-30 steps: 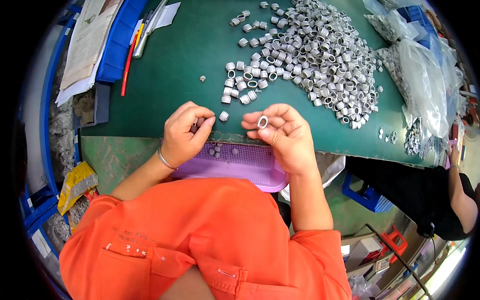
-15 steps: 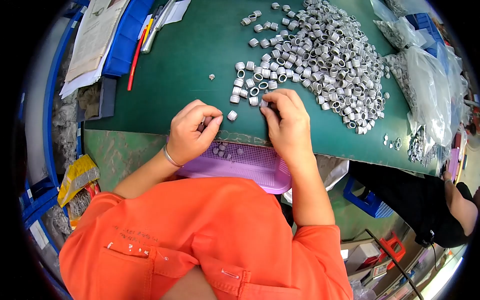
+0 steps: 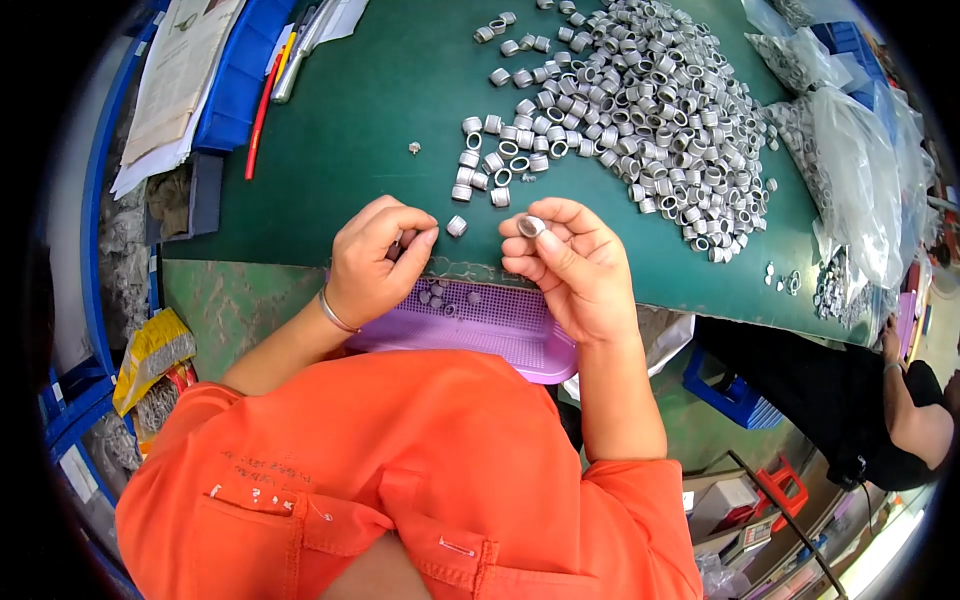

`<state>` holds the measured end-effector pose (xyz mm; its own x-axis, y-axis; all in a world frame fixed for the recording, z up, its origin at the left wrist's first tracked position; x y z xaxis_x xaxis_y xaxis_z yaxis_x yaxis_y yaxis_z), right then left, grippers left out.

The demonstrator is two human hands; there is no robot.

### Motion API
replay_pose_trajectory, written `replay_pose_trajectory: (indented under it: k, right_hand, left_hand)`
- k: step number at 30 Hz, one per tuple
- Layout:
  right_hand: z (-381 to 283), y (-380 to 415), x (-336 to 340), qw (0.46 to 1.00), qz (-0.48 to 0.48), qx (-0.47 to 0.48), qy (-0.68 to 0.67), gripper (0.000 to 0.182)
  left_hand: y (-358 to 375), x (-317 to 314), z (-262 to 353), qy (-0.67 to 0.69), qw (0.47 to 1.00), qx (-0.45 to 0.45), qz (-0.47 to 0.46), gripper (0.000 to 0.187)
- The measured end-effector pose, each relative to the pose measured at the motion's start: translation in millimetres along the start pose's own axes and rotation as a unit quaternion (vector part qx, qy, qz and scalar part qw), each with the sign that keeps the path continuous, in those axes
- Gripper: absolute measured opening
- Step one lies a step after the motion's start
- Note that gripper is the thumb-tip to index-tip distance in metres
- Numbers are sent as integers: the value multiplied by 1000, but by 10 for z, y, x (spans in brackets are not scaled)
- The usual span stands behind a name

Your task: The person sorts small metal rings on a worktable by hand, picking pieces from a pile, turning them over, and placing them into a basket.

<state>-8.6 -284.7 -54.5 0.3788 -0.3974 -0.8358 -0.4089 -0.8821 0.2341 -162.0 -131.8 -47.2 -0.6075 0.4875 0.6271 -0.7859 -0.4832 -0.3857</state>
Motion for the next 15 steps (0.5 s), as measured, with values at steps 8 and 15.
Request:
replay_pose_trajectory:
  k: [8,15]
  right_hand:
    - [-27,73,26,999,-30,-23,35,20]
    - [-146,63,-278,817,-70,100,563,13]
  left_hand:
    - [1,-1,15,-6,1000,3,0,11]
    - [-4,-2,-2,-5,1000,-7,7,11]
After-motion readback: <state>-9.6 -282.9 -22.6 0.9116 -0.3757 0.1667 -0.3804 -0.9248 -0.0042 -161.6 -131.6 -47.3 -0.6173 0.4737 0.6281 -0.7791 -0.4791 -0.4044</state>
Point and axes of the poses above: each hand's wrist, its own y-axis away from the middle knuckle, its own x-axis out of the back of the hand, z = x × y, the point moved 2 cm from there along -y, towards the middle knuckle, and after that the axes turned 8 degrees about -y, right-handed, at the moved point
